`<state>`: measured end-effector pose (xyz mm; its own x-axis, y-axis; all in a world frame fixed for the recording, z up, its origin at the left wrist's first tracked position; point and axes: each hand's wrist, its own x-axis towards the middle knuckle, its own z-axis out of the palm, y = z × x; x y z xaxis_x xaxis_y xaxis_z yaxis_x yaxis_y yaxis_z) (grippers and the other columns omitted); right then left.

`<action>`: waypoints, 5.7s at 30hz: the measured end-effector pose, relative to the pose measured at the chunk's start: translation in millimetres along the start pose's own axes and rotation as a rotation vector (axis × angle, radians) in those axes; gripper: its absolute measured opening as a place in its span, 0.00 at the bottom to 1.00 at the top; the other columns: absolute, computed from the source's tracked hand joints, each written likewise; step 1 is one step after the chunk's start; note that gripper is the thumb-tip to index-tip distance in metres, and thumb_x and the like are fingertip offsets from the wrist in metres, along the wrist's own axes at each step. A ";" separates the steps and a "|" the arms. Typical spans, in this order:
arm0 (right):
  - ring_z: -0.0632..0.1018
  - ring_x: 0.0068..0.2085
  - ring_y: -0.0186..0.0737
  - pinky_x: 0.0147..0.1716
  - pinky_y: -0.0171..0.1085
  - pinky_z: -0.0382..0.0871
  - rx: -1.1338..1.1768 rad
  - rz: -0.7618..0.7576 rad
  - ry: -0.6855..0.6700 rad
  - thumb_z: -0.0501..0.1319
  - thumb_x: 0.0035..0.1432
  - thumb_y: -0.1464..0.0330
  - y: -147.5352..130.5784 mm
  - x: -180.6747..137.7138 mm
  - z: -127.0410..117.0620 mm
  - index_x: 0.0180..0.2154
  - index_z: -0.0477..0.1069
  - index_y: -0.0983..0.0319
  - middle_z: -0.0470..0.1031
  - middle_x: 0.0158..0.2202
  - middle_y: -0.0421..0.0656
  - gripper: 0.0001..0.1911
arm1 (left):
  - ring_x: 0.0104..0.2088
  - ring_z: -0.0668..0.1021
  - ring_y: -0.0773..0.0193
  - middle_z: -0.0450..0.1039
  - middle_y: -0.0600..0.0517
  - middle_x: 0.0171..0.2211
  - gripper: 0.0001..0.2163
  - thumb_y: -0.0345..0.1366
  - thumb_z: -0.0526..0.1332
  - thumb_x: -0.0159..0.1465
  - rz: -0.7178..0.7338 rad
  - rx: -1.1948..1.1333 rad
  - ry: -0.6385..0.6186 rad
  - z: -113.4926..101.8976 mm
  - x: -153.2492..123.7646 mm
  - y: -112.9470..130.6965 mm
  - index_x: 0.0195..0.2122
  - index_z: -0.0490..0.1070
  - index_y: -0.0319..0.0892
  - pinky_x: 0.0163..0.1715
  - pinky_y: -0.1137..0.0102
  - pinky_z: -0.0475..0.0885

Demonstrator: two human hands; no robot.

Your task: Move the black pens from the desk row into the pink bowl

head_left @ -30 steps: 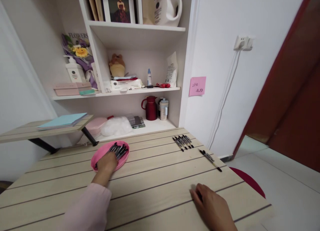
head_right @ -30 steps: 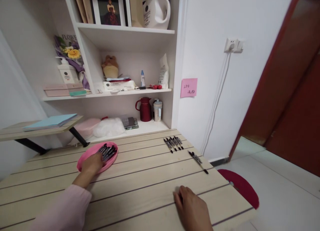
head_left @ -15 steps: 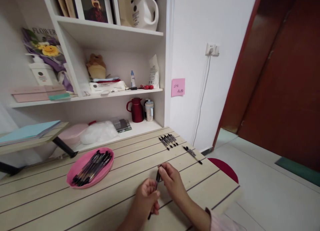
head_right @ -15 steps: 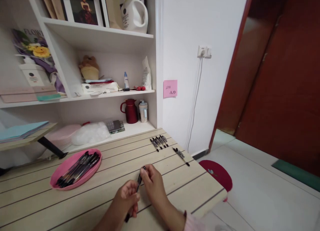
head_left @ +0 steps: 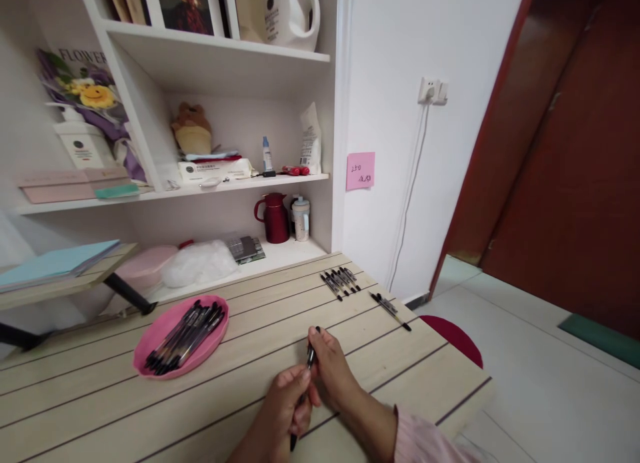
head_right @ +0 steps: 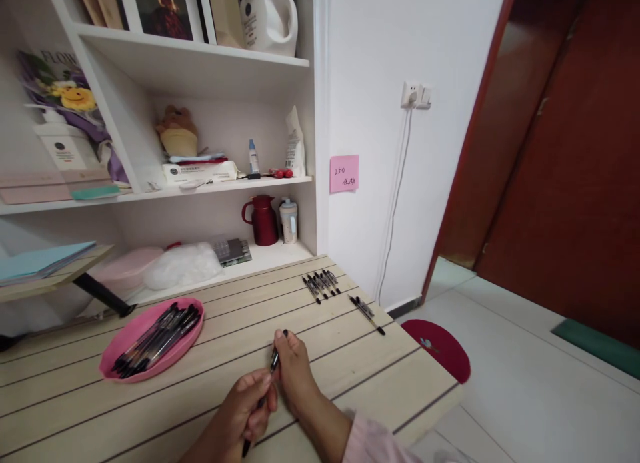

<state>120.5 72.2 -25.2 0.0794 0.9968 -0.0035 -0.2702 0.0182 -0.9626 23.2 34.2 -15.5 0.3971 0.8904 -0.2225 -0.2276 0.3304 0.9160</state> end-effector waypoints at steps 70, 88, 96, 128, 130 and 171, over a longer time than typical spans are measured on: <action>0.56 0.15 0.20 0.14 0.29 0.45 0.412 0.124 -0.200 0.68 0.40 0.62 -8.7 12.2 -27.7 0.31 0.71 0.65 0.72 0.28 0.41 0.16 | 0.08 0.54 0.79 0.63 0.59 0.16 0.10 0.42 0.56 0.58 -0.062 -0.144 -0.051 -14.0 -2.2 -6.1 0.33 0.63 0.41 0.08 0.78 0.43; 0.73 0.36 0.40 0.29 0.33 0.54 -1.454 -0.132 0.115 0.54 0.51 0.71 -27.3 49.2 -130.0 0.32 0.72 0.61 0.75 0.32 0.45 0.09 | 0.08 0.55 0.78 0.63 0.58 0.17 0.08 0.40 0.53 0.59 -0.058 -0.112 -0.030 -12.9 -2.9 -4.5 0.33 0.63 0.41 0.09 0.78 0.42; 0.72 0.38 0.40 0.36 0.35 0.56 -1.505 -0.304 0.019 0.54 0.50 0.71 -17.5 48.7 -116.6 0.35 0.72 0.61 0.76 0.34 0.45 0.11 | 0.08 0.55 0.78 0.63 0.58 0.17 0.08 0.40 0.53 0.59 -0.050 -0.095 -0.023 -14.8 -0.6 -6.7 0.33 0.63 0.40 0.09 0.78 0.42; 0.69 0.25 0.32 0.24 0.30 0.58 -1.061 -0.264 -0.151 0.57 0.48 0.70 -35.3 62.1 -119.5 0.33 0.72 0.64 0.71 0.23 0.39 0.09 | 0.08 0.56 0.78 0.64 0.59 0.17 0.10 0.42 0.57 0.57 -0.055 -0.104 -0.030 -14.0 -1.9 -4.5 0.33 0.64 0.40 0.09 0.78 0.43; 0.71 0.28 0.34 0.27 0.31 0.59 -1.254 -0.304 -0.292 0.57 0.47 0.72 -40.3 55.8 -121.1 0.37 0.72 0.61 0.74 0.27 0.40 0.12 | 0.08 0.55 0.79 0.64 0.59 0.17 0.09 0.42 0.56 0.58 -0.060 -0.101 -0.032 -13.8 -1.4 -4.2 0.33 0.64 0.40 0.09 0.78 0.43; 0.76 0.39 0.47 0.32 0.36 0.64 -1.694 0.042 0.302 0.53 0.55 0.68 -47.3 65.6 -168.6 0.37 0.71 0.67 0.74 0.39 0.55 0.12 | 0.09 0.58 0.78 0.64 0.59 0.18 0.10 0.42 0.57 0.57 -0.072 -0.055 -0.047 -16.3 -0.1 -3.4 0.33 0.65 0.40 0.09 0.78 0.45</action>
<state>300.2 123.7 -25.6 0.3165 0.9421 0.1105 0.9423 -0.2988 -0.1512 9.5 38.0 -24.0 0.4548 0.8486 -0.2703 -0.2447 0.4109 0.8782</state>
